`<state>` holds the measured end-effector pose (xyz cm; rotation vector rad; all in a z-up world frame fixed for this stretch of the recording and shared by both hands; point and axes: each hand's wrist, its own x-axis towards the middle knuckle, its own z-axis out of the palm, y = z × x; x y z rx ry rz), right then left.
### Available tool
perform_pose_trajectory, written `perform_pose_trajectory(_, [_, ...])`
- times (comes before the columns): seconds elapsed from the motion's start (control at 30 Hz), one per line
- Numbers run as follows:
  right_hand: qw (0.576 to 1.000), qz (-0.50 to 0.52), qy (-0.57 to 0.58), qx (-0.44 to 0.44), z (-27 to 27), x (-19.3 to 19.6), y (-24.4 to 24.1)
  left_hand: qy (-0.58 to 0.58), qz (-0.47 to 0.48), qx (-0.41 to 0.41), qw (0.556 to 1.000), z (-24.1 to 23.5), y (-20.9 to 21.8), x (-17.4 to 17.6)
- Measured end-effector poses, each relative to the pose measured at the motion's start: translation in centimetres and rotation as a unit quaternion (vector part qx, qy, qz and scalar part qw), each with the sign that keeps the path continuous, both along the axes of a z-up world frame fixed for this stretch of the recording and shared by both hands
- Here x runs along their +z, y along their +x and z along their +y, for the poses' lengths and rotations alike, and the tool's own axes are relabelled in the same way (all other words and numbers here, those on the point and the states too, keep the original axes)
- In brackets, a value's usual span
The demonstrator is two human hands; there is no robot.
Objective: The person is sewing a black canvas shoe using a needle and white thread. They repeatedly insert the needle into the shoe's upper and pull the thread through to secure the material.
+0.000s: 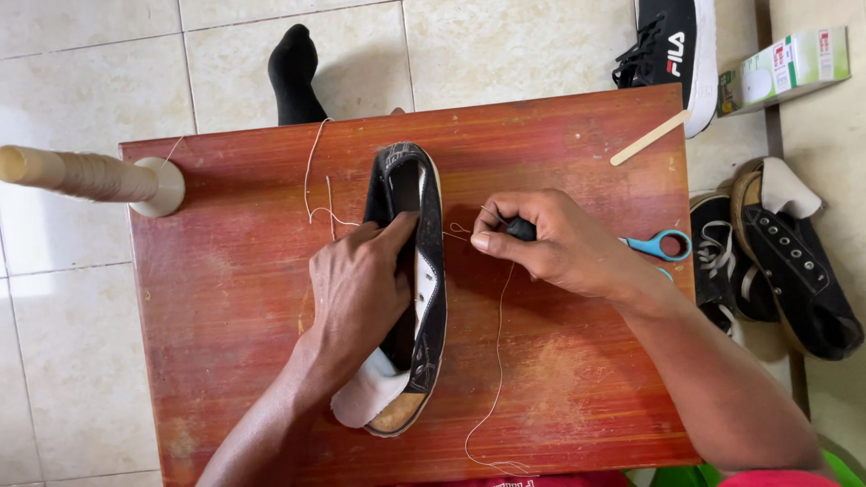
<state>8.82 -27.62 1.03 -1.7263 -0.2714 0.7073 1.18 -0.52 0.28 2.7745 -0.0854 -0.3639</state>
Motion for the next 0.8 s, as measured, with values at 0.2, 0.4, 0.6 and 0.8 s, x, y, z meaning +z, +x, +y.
perform_pose_trajectory(0.2, [1.000, -0.012, -0.016, 0.024, 0.4, 1.4, 0.1, -0.005, -0.019, 0.009, 1.000, 0.5, -0.2, -1.7])
perform_pose_trajectory(0.4, [0.998, -0.044, -0.033, 0.021, 0.0, 0.9, 1.0, -0.010, -0.055, 0.006, 0.998, 0.3, -0.5, -1.4])
perform_pose_trajectory(0.6, [0.999, -0.039, 0.000, -0.010, -0.6, -0.5, 1.0, -0.071, -0.068, 0.012, 0.995, 0.6, 0.3, -0.4])
perform_pose_trajectory(0.8, [0.985, -0.139, -0.103, 0.015, -1.7, 1.4, 0.4, -0.187, 0.049, 0.041, 0.980, 0.7, 1.0, 3.2])
